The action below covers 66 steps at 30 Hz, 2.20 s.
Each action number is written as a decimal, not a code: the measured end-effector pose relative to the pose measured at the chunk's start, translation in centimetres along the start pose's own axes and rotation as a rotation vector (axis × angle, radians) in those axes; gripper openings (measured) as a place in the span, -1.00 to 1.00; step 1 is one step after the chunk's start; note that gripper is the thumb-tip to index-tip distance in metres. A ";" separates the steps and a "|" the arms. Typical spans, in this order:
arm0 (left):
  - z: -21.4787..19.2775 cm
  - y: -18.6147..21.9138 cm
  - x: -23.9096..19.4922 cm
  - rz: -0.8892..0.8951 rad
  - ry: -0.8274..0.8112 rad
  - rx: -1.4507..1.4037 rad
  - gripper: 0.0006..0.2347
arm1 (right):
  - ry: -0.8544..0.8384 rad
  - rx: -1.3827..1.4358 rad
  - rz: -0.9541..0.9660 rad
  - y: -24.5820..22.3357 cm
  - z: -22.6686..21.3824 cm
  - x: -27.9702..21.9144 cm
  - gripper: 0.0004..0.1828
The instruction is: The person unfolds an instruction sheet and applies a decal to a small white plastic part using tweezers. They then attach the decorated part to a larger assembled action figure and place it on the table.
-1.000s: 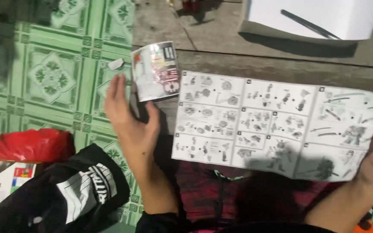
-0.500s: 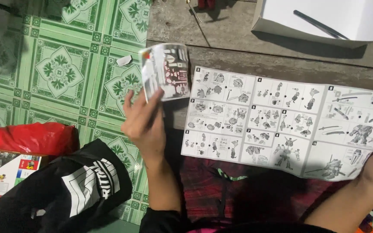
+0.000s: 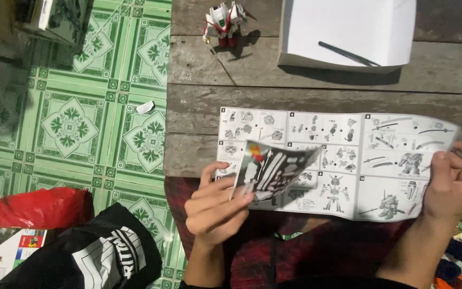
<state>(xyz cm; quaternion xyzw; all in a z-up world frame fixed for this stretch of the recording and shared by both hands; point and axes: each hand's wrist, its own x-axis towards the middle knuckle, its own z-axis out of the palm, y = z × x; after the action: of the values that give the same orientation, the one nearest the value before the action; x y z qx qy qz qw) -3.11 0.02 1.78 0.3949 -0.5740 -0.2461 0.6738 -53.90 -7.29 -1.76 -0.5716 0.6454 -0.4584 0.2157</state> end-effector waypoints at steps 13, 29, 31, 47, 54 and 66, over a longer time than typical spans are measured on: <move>0.0 2.3 1.0 -0.023 -0.044 0.057 -0.62 | -0.025 -0.038 -0.047 -1.3 0.2 0.3 -0.70; 0.6 2.1 1.5 -0.040 -0.076 0.072 -0.65 | -0.010 -0.010 -0.034 -1.0 0.2 0.5 -0.69; 0.6 2.1 1.4 -0.036 -0.079 0.083 -0.66 | -0.005 -0.019 -0.029 -1.0 0.2 0.4 -0.68; 0.4 2.0 4.3 -0.258 0.036 0.510 -0.61 | 0.044 0.115 0.059 -5.3 2.0 0.2 -0.69; 4.0 2.2 5.1 -0.213 -0.286 0.654 -0.51 | -0.005 0.116 0.061 -6.6 2.2 0.5 -0.70; 3.0 1.3 5.2 -0.286 -0.238 0.784 -0.53 | -0.061 0.228 0.048 -7.1 2.6 0.0 -0.66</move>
<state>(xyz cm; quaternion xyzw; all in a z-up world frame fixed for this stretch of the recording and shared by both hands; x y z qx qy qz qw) -5.08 -4.06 5.95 0.6657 -0.6370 -0.1440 0.3610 -47.96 -7.65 2.93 -0.5416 0.5955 -0.5060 0.3098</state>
